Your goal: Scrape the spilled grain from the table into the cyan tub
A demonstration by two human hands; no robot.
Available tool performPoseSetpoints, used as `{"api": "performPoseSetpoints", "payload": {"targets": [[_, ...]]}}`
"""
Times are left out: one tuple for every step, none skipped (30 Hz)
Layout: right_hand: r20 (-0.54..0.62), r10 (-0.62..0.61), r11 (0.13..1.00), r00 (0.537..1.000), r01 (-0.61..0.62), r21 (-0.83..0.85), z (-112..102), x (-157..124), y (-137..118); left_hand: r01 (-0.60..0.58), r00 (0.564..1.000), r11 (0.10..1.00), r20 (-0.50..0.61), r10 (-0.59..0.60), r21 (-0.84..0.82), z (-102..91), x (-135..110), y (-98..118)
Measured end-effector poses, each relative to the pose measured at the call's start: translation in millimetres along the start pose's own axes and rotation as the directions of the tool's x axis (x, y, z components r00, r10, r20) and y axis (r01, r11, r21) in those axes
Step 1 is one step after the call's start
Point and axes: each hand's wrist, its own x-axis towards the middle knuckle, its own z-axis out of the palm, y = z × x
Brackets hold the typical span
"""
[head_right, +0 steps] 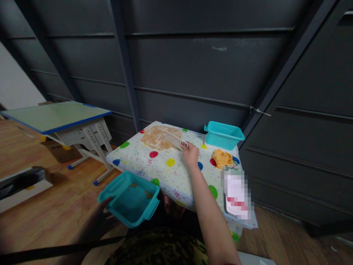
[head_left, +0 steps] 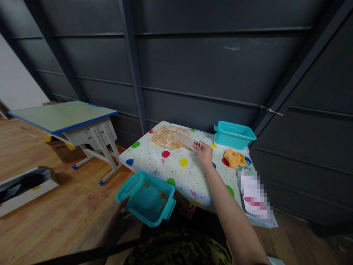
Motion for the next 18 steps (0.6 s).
{"api": "performPoseSetpoints", "payload": {"targets": [[0.008,-0.007,1.0,1.0,0.007,0.002,0.2,-0.5,-0.6,-0.007,1.0,1.0,0.007,0.007,-0.005,-0.5,0.2,-0.8],[0.014,-0.016,1.0,1.0,0.015,0.009,0.6,-0.9,-0.6,-0.019,1.0,1.0,0.016,0.019,-0.01,-1.0,0.3,-1.7],[0.02,-0.024,1.0,1.0,0.024,0.019,1.2,-1.1,0.0,-0.031,0.999,0.999,0.026,0.032,-0.017,-1.5,0.4,-2.8],[0.028,-0.03,0.999,0.999,0.029,0.031,2.0,-1.1,1.1,-0.043,0.998,0.999,0.033,0.044,-0.022,-2.1,0.6,-3.8],[0.038,-0.033,0.999,0.999,0.032,0.042,3.0,-1.0,2.5,-0.052,0.998,0.998,0.033,0.053,-0.021,-2.6,0.8,-4.9],[0.049,-0.035,0.998,0.998,0.032,0.05,4.0,-0.8,4.0,-0.058,0.998,0.998,0.028,0.058,-0.016,-3.0,1.0,-5.8],[0.059,-0.037,0.998,0.998,0.034,0.056,4.9,-0.5,5.3,-0.06,0.998,0.998,0.021,0.06,-0.009,-3.4,1.2,-6.5],[0.066,-0.042,0.997,0.997,0.038,0.063,5.6,-0.3,6.4,-0.061,0.998,0.998,0.015,0.061,-0.005,-3.8,1.5,-7.1],[0.073,-0.048,0.997,0.996,0.043,0.067,6.1,-0.2,7.0,-0.063,0.998,0.998,0.014,0.063,-0.006,-4.1,1.8,-7.6],[0.078,-0.054,0.996,0.995,0.049,0.071,6.4,-0.3,7.2,-0.064,0.998,0.998,0.018,0.064,-0.011,-4.4,2.1,-8.0],[0.083,-0.06,0.996,0.995,0.054,0.073,6.4,-0.5,6.9,-0.066,0.997,0.998,0.025,0.066,-0.021,-4.6,2.5,-8.3],[0.09,-0.063,0.996,0.994,0.057,0.074,6.3,-0.8,6.3,-0.068,0.997,0.997,0.031,0.069,-0.03,-4.8,3.0,-8.6],[0.097,-0.063,0.996,0.993,0.056,0.074,6.0,-1.2,5.6,-0.069,0.997,0.997,0.034,0.07,-0.034,-4.9,3.6,-8.8],[0.102,-0.063,0.996,0.993,0.056,0.073,5.8,-1.7,4.8,-0.069,0.997,0.997,0.031,0.07,-0.033,-5.0,4.2,-8.9],[0.104,-0.063,0.996,0.993,0.056,0.072,5.6,-2.2,4.2,-0.067,0.997,0.997,0.024,0.067,-0.028,-4.9,4.8,-9.0],[0.104,-0.063,0.996,0.993,0.056,0.072,5.5,-2.6,3.7,-0.062,0.998,0.998,0.016,0.062,-0.025,-4.9,5.4,-9.1],[0.105,-0.064,0.996,0.992,0.057,0.074,5.5,-2.9,3.6,-0.055,0.998,0.998,0.011,0.055,-0.025,-4.9,5.9,-9.1],[0.108,-0.065,0.995,0.992,0.056,0.079,5.6,-2.9,3.8,-0.047,0.999,0.999,0.009,0.047,-0.027,-5.0,6.5,-9.0]]}}
